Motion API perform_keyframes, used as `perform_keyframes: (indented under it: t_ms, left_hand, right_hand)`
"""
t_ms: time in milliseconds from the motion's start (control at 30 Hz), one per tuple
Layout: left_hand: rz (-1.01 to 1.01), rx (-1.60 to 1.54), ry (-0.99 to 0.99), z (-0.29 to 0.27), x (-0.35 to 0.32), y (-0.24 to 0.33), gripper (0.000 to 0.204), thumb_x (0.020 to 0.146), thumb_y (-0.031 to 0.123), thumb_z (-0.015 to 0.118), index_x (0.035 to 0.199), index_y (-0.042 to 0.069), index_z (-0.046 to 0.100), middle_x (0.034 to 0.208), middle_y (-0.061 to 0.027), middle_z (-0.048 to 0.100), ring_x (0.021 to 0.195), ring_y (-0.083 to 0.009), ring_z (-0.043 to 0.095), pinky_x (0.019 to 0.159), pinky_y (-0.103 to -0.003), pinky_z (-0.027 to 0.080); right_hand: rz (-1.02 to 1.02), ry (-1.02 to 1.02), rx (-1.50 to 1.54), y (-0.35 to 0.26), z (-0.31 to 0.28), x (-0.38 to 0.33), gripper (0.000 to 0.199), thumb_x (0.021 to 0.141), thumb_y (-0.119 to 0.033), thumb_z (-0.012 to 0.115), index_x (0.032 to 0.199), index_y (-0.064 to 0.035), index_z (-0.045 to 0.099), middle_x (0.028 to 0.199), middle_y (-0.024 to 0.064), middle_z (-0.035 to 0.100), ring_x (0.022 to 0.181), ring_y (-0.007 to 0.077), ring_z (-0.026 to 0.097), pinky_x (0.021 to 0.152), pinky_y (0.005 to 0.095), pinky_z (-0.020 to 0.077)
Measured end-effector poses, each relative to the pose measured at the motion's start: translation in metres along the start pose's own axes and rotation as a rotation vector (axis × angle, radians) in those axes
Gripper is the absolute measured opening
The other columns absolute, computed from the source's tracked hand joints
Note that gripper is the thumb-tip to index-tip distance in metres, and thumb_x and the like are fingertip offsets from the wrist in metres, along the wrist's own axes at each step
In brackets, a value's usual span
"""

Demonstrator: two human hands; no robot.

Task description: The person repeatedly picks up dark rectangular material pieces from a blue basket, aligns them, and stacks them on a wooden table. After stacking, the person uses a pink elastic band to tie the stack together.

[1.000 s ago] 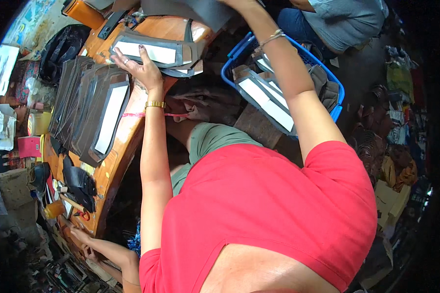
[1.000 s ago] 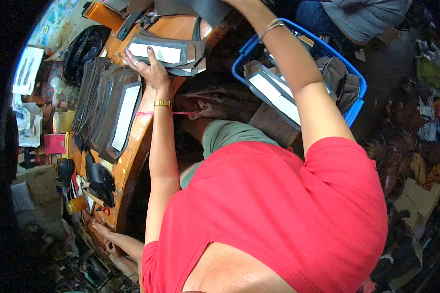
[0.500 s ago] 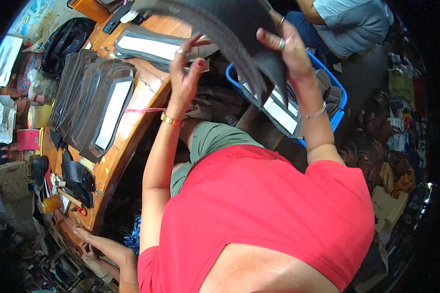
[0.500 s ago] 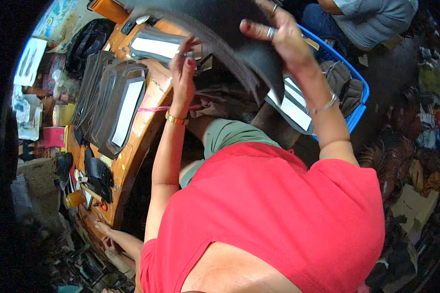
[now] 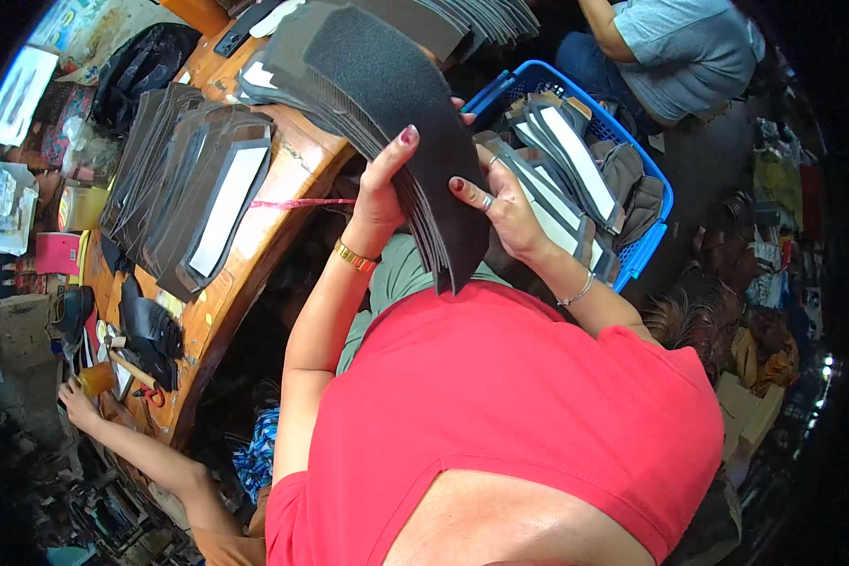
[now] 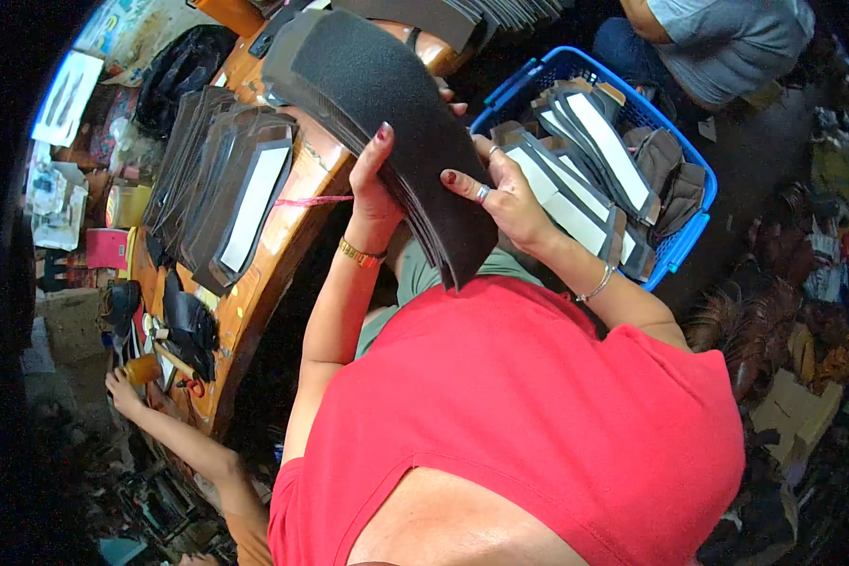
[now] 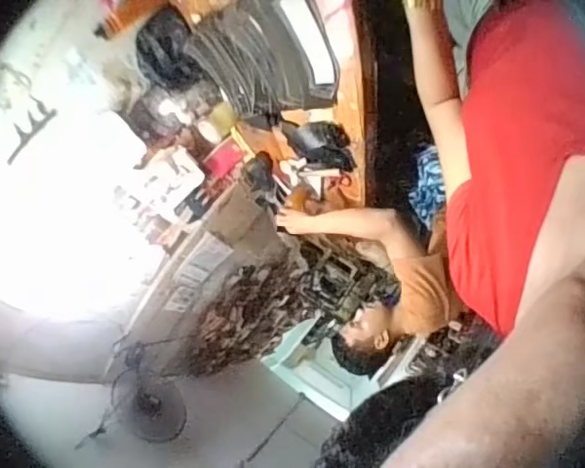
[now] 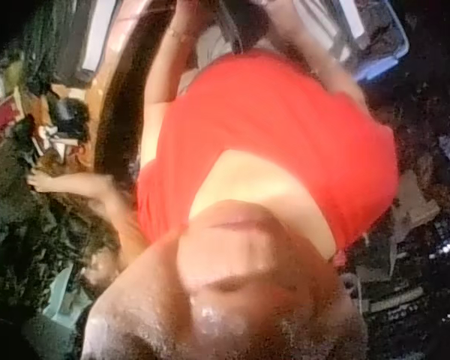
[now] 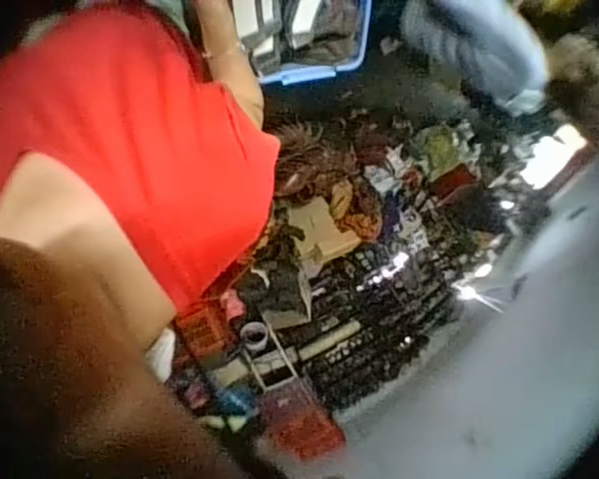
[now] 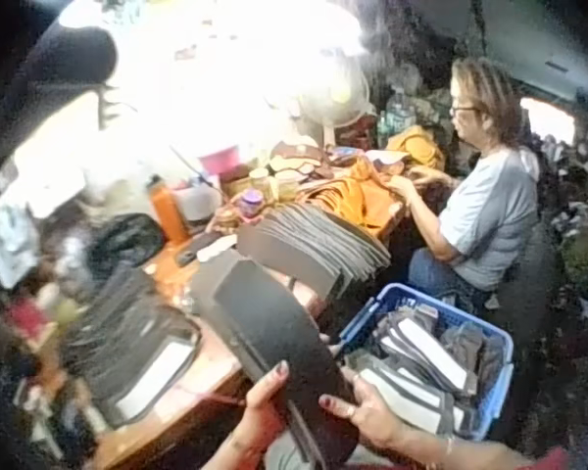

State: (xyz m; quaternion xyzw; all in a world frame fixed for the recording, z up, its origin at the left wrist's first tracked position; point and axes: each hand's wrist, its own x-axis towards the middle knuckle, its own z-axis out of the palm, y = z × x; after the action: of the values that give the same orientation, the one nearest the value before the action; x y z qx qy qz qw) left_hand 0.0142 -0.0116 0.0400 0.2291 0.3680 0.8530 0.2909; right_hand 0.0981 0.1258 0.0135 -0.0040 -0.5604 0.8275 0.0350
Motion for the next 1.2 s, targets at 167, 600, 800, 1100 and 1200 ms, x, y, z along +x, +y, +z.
perform_keyframes:
  t_ms: [167, 600, 800, 1100, 1200]
  left_hand:
    - [-0.045, 0.114, 0.044, -0.024, -0.007, -0.008, 0.067, 0.084, 0.044, 0.067, 0.128, -0.001, 0.046, 0.118, -0.0162, 0.057, 0.110, -0.0260, 0.059, 0.094, -0.039, 0.049]
    - [-0.117, 0.034, 0.436, -0.011, -0.011, 0.004, 0.042, 0.089, 0.030, 0.062, 0.118, -0.002, 0.062, 0.083, -0.0041, 0.065, 0.073, -0.0127, 0.061, 0.068, -0.025, 0.050]
    - [0.100, 0.066, 0.604, -0.020, -0.013, 0.002, 0.028, 0.085, 0.015, 0.066, 0.108, -0.002, 0.065, 0.097, -0.0131, 0.070, 0.088, -0.0201, 0.067, 0.081, -0.029, 0.053]
    - [0.418, 0.204, 0.672, -0.018, -0.014, 0.009, 0.044, 0.077, -0.005, 0.070, 0.118, -0.001, 0.056, 0.107, -0.0102, 0.065, 0.093, -0.0210, 0.065, 0.086, -0.034, 0.053]
    - [0.484, 0.296, 0.635, -0.025, -0.014, 0.001, 0.048, 0.078, -0.007, 0.070, 0.123, 0.000, 0.054, 0.112, -0.0097, 0.064, 0.098, -0.0204, 0.063, 0.089, -0.033, 0.051]
  right_hand:
    - [0.007, 0.023, -0.178, 0.007, -0.030, 0.007, 0.034, 0.088, -0.020, 0.072, 0.116, -0.0037, 0.062, 0.103, 0.0050, 0.065, 0.095, 0.0097, 0.061, 0.085, 0.0259, 0.0484]
    - [0.180, 0.578, -1.440, 0.009, -0.238, 0.009, 0.049, 0.074, -0.046, 0.077, 0.101, -0.0054, 0.069, 0.100, 0.0173, 0.068, 0.094, 0.0338, 0.066, 0.083, 0.0424, 0.0501]
    - [0.013, 0.638, -1.671, -0.002, -0.206, 0.012, 0.040, 0.072, -0.036, 0.081, 0.092, -0.0033, 0.069, 0.092, 0.0160, 0.069, 0.087, 0.0319, 0.067, 0.074, 0.0429, 0.0510]
    - [-0.080, 0.279, -0.020, -0.064, -0.155, 0.031, 0.012, 0.090, -0.011, 0.067, 0.096, -0.0030, 0.061, 0.101, 0.0090, 0.068, 0.091, 0.0126, 0.065, 0.081, 0.0258, 0.0518]
    - [-0.032, 0.094, 0.136, -0.065, -0.080, 0.034, 0.017, 0.093, -0.015, 0.063, 0.106, -0.0044, 0.061, 0.103, 0.0064, 0.068, 0.092, 0.0122, 0.064, 0.085, 0.0263, 0.0516]
